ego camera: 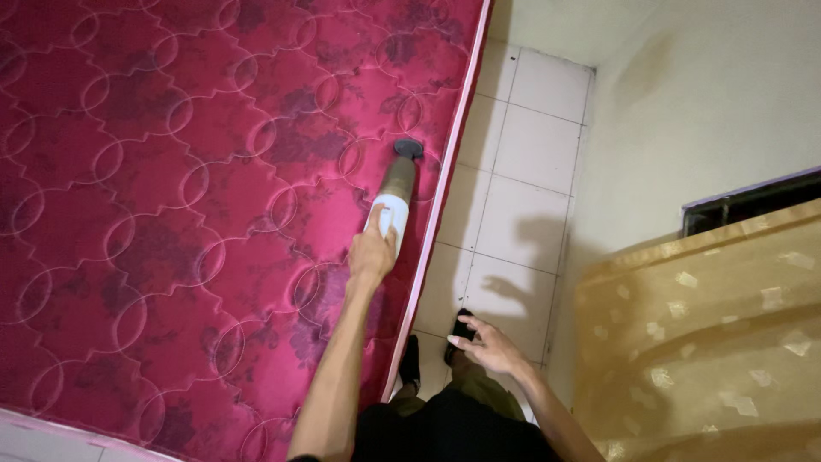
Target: The person uses a handheld vacuum cleaner to clean the surface of a pink patterned mattress. They move the vacuum head systematically along the edges and across the top surface of the mattress, covering different sections in a repetitive manner.
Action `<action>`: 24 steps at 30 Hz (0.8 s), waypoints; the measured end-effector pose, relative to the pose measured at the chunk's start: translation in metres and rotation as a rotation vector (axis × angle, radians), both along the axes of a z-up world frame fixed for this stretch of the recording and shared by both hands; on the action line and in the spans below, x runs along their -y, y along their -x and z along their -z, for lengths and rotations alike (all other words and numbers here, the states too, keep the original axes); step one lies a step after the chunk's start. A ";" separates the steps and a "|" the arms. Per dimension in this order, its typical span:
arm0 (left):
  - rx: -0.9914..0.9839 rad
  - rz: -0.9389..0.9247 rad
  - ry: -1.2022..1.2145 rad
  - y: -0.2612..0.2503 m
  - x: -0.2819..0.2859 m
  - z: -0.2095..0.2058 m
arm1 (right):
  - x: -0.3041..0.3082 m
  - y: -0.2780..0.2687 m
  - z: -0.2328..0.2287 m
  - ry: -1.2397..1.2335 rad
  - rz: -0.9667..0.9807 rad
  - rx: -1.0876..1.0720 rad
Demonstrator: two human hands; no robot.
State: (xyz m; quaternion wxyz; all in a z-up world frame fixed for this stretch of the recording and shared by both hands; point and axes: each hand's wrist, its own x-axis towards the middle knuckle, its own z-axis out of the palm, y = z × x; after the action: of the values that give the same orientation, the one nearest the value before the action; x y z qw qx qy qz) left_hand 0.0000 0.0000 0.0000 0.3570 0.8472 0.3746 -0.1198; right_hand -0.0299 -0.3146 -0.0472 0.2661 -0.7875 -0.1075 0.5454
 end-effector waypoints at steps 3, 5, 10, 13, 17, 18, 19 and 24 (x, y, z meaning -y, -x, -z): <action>0.051 -0.051 0.001 -0.023 0.002 0.006 | 0.003 0.000 0.001 0.093 -0.063 0.071; 0.032 -0.054 0.033 -0.041 -0.003 0.010 | 0.008 0.001 0.004 0.104 -0.053 0.067; 0.041 -0.024 0.000 -0.078 -0.019 0.016 | 0.020 0.004 0.013 0.084 -0.032 0.069; -0.016 -0.047 0.002 -0.099 -0.023 0.008 | 0.022 0.004 0.012 0.071 -0.018 0.068; -0.027 -0.055 0.012 -0.103 -0.022 0.001 | 0.014 0.003 0.000 0.105 -0.023 0.071; -0.016 -0.052 0.010 -0.102 -0.021 0.001 | 0.012 0.002 -0.004 0.103 -0.035 0.091; -0.005 -0.052 0.012 -0.098 -0.020 0.001 | 0.011 0.002 -0.008 0.109 0.012 0.034; 0.054 -0.025 0.024 -0.059 -0.022 0.004 | 0.009 0.006 -0.009 0.101 -0.007 0.064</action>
State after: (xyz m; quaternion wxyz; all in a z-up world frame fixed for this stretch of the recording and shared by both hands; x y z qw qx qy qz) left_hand 0.0594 0.0219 -0.0043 0.3789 0.8409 0.3741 -0.0968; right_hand -0.0357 -0.3241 -0.0385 0.2206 -0.8167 -0.0909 0.5254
